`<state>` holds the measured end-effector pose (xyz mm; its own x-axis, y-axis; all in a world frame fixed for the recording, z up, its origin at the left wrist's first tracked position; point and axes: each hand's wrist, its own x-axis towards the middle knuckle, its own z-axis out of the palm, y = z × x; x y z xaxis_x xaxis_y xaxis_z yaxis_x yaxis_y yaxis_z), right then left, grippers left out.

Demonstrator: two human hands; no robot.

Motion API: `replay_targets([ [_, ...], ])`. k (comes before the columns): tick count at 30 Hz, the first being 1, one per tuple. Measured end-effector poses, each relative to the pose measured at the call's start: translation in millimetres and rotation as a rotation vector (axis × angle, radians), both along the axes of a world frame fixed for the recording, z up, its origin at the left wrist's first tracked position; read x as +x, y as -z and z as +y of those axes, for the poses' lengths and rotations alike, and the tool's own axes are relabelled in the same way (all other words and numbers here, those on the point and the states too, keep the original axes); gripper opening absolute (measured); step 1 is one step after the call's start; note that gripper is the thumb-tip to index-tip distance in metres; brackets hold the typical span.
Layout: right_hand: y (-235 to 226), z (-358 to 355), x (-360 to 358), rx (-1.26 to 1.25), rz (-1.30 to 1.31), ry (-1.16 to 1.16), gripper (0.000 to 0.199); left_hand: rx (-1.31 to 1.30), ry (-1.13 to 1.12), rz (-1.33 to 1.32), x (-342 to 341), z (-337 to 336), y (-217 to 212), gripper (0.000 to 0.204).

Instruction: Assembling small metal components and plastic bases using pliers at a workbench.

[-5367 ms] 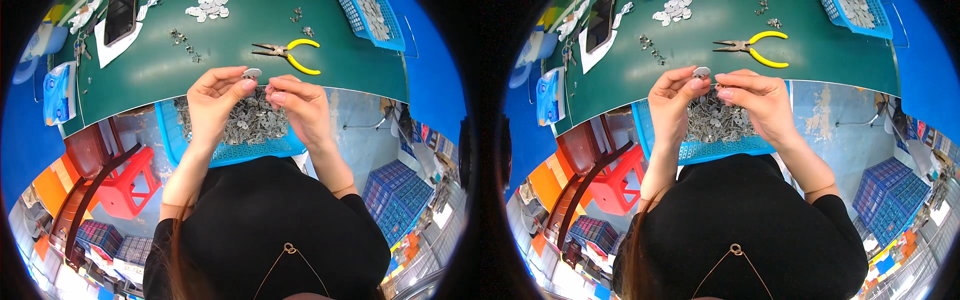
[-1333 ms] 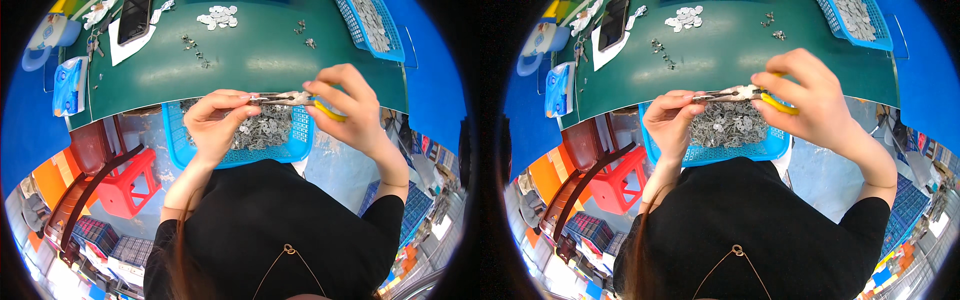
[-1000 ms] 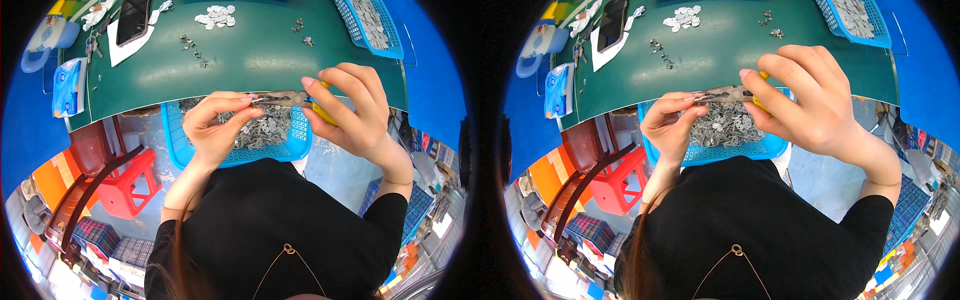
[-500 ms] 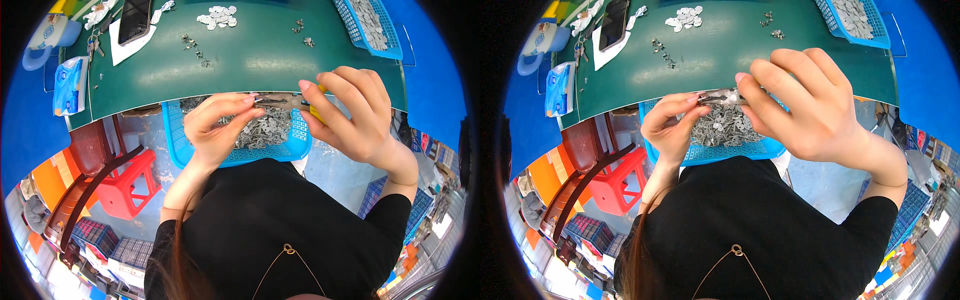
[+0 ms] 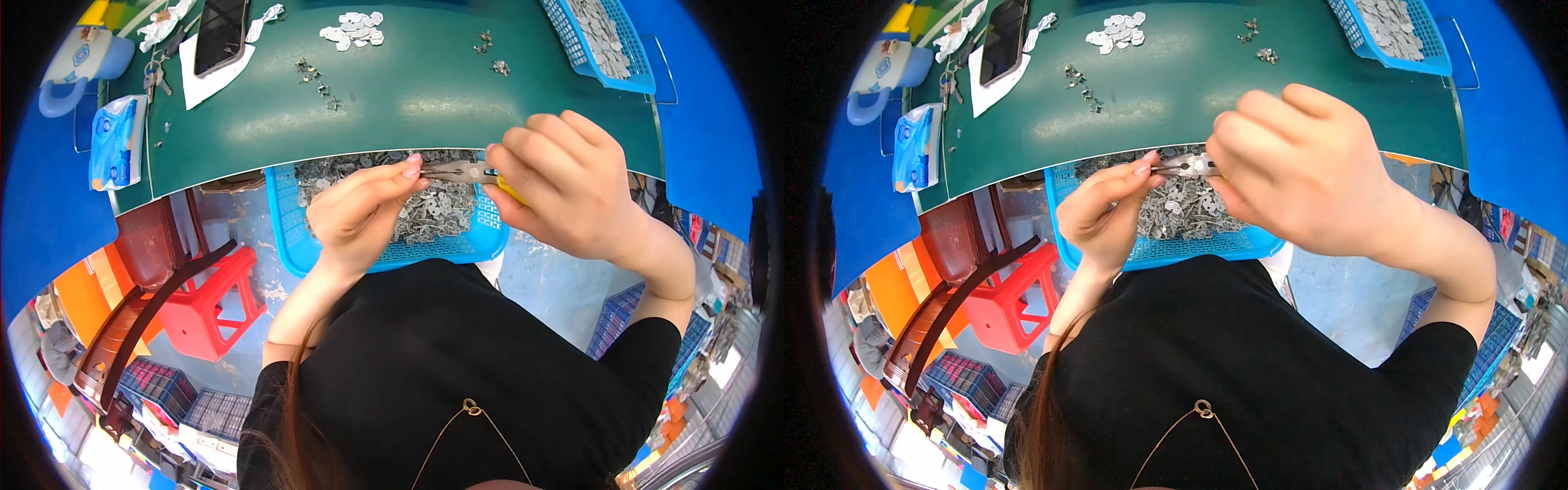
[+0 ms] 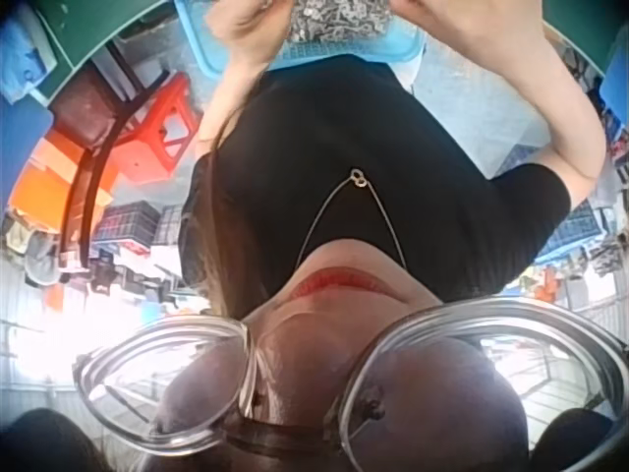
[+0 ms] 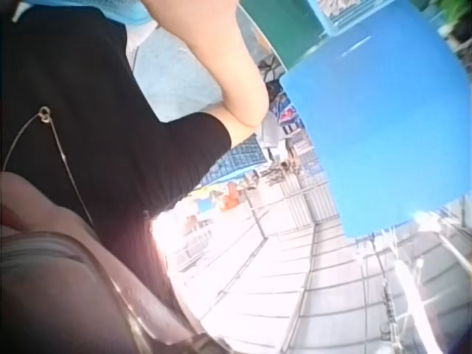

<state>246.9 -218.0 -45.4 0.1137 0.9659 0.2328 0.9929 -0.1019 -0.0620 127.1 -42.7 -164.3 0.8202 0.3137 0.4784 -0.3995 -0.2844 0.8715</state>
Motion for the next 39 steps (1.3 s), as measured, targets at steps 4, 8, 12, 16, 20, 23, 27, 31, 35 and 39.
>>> replay_targets([
  [4,19.6,-4.6,9.2,0.050,0.364,0.132,0.023,-0.059,0.001,0.005,-0.9,0.4,1.2,0.020],
  [8,59.3,-14.6,24.9,-0.055,0.773,0.398,0.025,-0.108,0.033,0.155,2.6,4.7,11.4,0.019],
  [12,108.9,-10.5,22.5,0.200,0.187,0.524,0.029,0.034,0.231,0.511,16.0,12.0,5.3,0.026],
  [16,128.6,6.1,23.5,0.216,0.010,0.531,0.035,0.615,-0.093,0.324,63.9,54.9,-7.5,0.018],
  [20,126.9,28.7,13.5,0.337,0.055,0.564,0.036,0.922,-0.244,0.224,114.6,107.9,8.3,0.016],
  [23,124.7,47.3,5.4,0.433,0.185,0.513,0.031,0.955,-0.163,0.227,129.8,117.7,12.4,0.019],
  [27,124.9,77.4,-1.9,0.511,0.388,0.436,0.023,0.799,-0.012,0.417,135.9,118.1,-3.6,0.018],
  [31,132.6,107.7,-0.5,0.516,0.503,0.392,0.020,0.320,-0.068,0.442,117.5,108.9,-38.7,0.011],
  [35,135.1,122.6,-0.6,0.475,0.508,0.368,0.018,0.161,-0.115,0.333,78.9,121.8,-16.4,0.016],
  [39,134.0,122.2,-2.2,0.419,0.401,0.337,0.018,-0.146,-0.195,0.404,35.2,110.0,-9.7,0.013],
])
